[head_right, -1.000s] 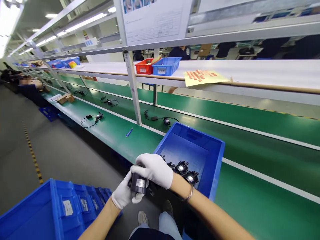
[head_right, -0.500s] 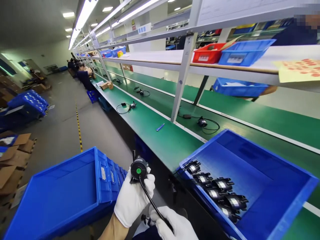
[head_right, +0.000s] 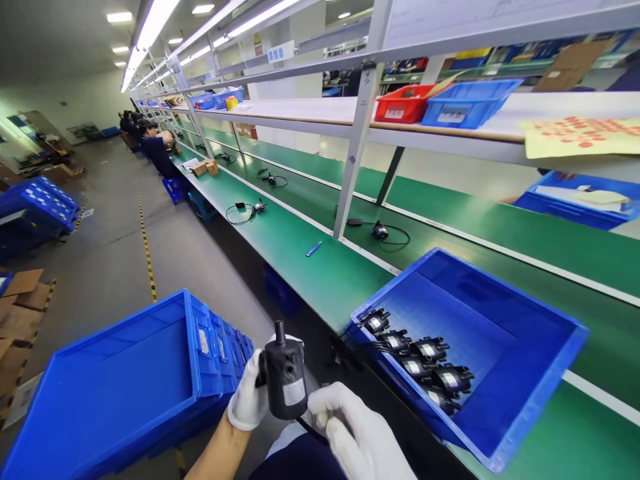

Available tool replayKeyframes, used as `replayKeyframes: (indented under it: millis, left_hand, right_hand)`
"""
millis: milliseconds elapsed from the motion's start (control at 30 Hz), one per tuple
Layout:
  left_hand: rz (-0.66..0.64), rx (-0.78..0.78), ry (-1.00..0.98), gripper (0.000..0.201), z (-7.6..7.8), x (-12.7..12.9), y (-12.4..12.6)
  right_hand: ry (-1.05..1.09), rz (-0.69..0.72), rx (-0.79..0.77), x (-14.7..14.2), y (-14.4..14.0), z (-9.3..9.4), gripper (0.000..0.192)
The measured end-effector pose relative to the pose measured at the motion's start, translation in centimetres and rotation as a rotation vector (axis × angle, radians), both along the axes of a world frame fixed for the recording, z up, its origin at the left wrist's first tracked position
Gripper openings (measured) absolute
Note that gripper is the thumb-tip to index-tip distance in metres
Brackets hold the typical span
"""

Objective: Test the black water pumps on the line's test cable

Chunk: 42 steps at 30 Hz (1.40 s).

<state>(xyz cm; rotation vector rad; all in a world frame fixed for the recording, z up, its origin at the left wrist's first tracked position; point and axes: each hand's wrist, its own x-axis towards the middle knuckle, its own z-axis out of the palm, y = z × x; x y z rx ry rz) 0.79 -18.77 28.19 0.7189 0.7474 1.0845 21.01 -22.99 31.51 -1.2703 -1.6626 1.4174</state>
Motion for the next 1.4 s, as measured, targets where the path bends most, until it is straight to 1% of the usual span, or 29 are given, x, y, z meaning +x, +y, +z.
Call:
replayKeyframes:
  millis: [33,100,167,267,367,467,600,667,767,867,933,1000,1067,1167,1233,1400]
  left_hand:
    - [0.044,0.136,0.188,0.075,0.1,-0.3,-0.4]
    - [0.109,0.41,0.521,0.09,0.1,-0.9,-1.1]
    - [0.195,0.618,0.737,0.108,-0.4,-1.1,-1.5]
    - [0.307,0.825,0.875,0.123,-1.3,-1.0,-1.7]
    - [0.361,0.944,0.92,0.133,-1.7,-0.9,-1.6]
    - [0.354,0.966,0.95,0.135,-1.7,-0.9,-1.4]
    - [0.356,0.907,0.952,0.13,-1.7,-0.6,-1.3]
    - [0.362,0.883,0.942,0.128,-1.9,-0.5,-1.2]
    - [0.33,0.865,0.948,0.128,-2.0,-0.5,-1.2]
    - [0.304,0.839,0.948,0.131,-2.0,-0.7,-1.2]
    - [0.301,0.849,0.944,0.13,-1.8,-0.7,-1.2]
    - [0.302,0.871,0.941,0.126,-1.7,-0.7,-1.2]
    - [0.297,0.849,0.932,0.122,-1.8,-0.6,-1.2]
    - [0.264,0.792,0.925,0.128,-2.1,-0.6,-0.9]
    - [0.263,0.816,0.95,0.132,-2.4,-0.6,-0.7]
    - [0.353,0.982,1.055,0.133,-2.4,-0.5,-0.4]
  right_hand:
    - [0.04,-0.031,-0.033,-0.1,0.1,-0.3,0.049]
    - [0.132,-0.071,-0.107,-0.3,0.5,-0.8,0.055]
    - [0.211,-0.089,-0.16,-0.5,0.9,-0.8,0.061]
    - [0.282,-0.081,-0.171,-0.7,1.4,0.1,0.07]
    - [0.276,-0.077,-0.125,-0.7,1.7,1.0,0.072]
    - [0.274,-0.079,-0.124,-0.5,1.8,1.2,0.073]
    - [0.297,-0.071,-0.15,-0.5,1.8,1.2,0.07]
    - [0.298,-0.068,-0.159,-0.5,1.8,1.0,0.071]
    - [0.282,-0.066,-0.152,-0.2,1.8,0.4,0.072]
    - [0.241,-0.066,-0.127,0.2,1.7,-0.2,0.071]
    - [0.219,-0.056,-0.125,0.4,1.7,-0.5,0.072]
    - [0.213,-0.048,-0.141,0.4,1.7,-0.6,0.073]
    - [0.223,-0.051,-0.159,0.3,1.7,-0.6,0.074]
    - [0.263,-0.064,-0.185,-0.1,1.9,-0.5,0.075]
    - [0.282,-0.059,-0.193,-0.2,1.9,-0.4,0.075]
    - [0.263,-0.026,-0.165,0.1,1.8,-0.5,0.068]
